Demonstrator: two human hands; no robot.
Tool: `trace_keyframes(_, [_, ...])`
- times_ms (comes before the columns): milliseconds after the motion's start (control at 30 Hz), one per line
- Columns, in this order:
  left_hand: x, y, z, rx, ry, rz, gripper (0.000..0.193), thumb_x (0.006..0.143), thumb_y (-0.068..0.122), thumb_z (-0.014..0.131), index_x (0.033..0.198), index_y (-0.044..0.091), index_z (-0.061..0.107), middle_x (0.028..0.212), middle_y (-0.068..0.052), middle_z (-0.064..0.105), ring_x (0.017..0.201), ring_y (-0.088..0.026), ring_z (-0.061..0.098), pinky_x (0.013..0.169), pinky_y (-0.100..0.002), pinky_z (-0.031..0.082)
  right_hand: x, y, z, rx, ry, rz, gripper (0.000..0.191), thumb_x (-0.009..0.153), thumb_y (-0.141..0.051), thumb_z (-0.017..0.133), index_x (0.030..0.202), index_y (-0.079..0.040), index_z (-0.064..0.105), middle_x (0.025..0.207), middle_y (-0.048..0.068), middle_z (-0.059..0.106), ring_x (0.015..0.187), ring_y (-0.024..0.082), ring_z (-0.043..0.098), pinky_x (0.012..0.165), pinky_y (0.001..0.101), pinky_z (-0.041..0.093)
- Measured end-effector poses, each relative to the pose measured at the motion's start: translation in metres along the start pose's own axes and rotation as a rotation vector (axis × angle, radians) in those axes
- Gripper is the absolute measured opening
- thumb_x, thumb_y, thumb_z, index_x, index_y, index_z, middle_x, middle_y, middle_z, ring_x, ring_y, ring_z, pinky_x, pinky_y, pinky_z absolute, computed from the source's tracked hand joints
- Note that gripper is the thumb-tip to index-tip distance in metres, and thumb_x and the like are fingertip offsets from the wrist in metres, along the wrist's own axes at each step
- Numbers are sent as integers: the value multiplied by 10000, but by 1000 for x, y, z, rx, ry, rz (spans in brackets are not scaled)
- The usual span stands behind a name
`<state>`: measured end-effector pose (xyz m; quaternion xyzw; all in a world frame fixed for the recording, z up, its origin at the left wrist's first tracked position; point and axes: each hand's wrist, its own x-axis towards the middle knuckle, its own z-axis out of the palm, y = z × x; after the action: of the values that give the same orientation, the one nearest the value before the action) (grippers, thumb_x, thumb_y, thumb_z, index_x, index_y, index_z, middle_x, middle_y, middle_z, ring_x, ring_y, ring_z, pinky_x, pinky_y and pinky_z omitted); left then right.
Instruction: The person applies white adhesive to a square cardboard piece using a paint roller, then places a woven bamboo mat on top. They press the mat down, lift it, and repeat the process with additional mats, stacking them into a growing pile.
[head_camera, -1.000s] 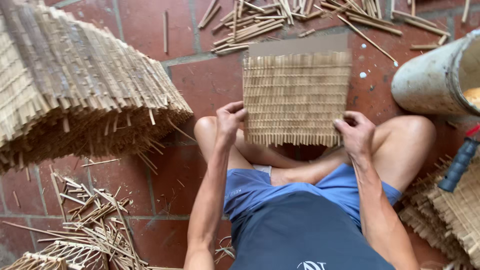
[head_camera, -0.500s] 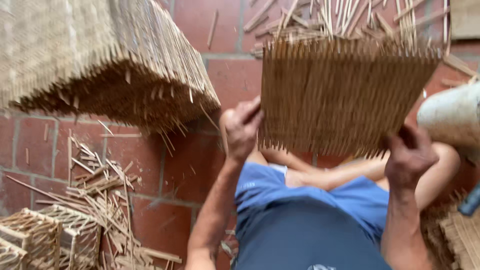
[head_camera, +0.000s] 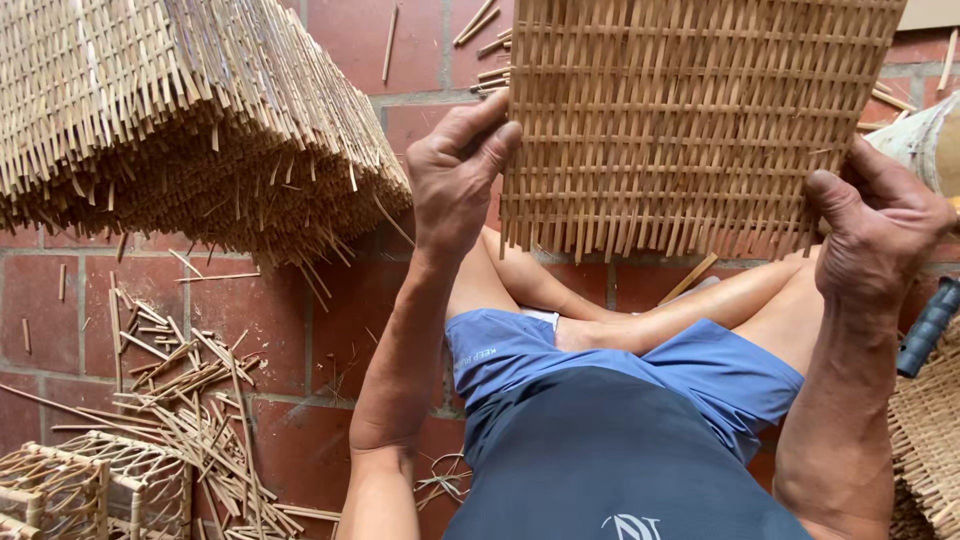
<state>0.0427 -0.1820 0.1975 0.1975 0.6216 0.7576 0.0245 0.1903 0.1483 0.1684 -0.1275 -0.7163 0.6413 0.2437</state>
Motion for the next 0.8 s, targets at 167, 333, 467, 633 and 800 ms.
trace_keyframes(167, [5,4,4,237,40,100,285,1012,41,718,1290,-9,686,1090,-77,724,941,-110,721,837,-236,663,-13,4,2,-3,4,-45,346,1062,31,753,1385,104,656,1060,73,717,847,79,643,767,209,555])
trace_keyframes(333, [8,12,8,244,57,115,259,1018,69,725,1265,-5,703,1082,-74,723,950,-104,714,850,-231,647,-25,10,16,54,90,22,399,972,13,759,1351,82,654,1110,47,723,910,73,659,816,208,562])
trace_keyframes(467, [12,18,10,407,77,151,220,1015,90,738,1217,3,735,1035,-69,733,913,-104,717,799,-225,655,-32,11,21,88,62,-21,380,1045,36,780,1394,107,646,1121,56,716,901,76,639,815,206,552])
trace_keyframes(633, [8,18,6,480,92,186,213,1030,102,735,1223,12,735,1042,-73,731,920,-107,695,811,-241,621,-36,6,20,9,118,19,411,1029,-37,785,1416,56,685,966,8,659,808,74,573,753,216,506])
trace_keyframes(800, [-13,7,-3,522,189,227,209,1038,96,723,1231,15,730,1026,-70,728,895,-102,674,787,-236,590,-39,-4,15,-193,107,-175,400,1012,5,787,1390,54,665,1024,20,644,883,97,571,824,235,495])
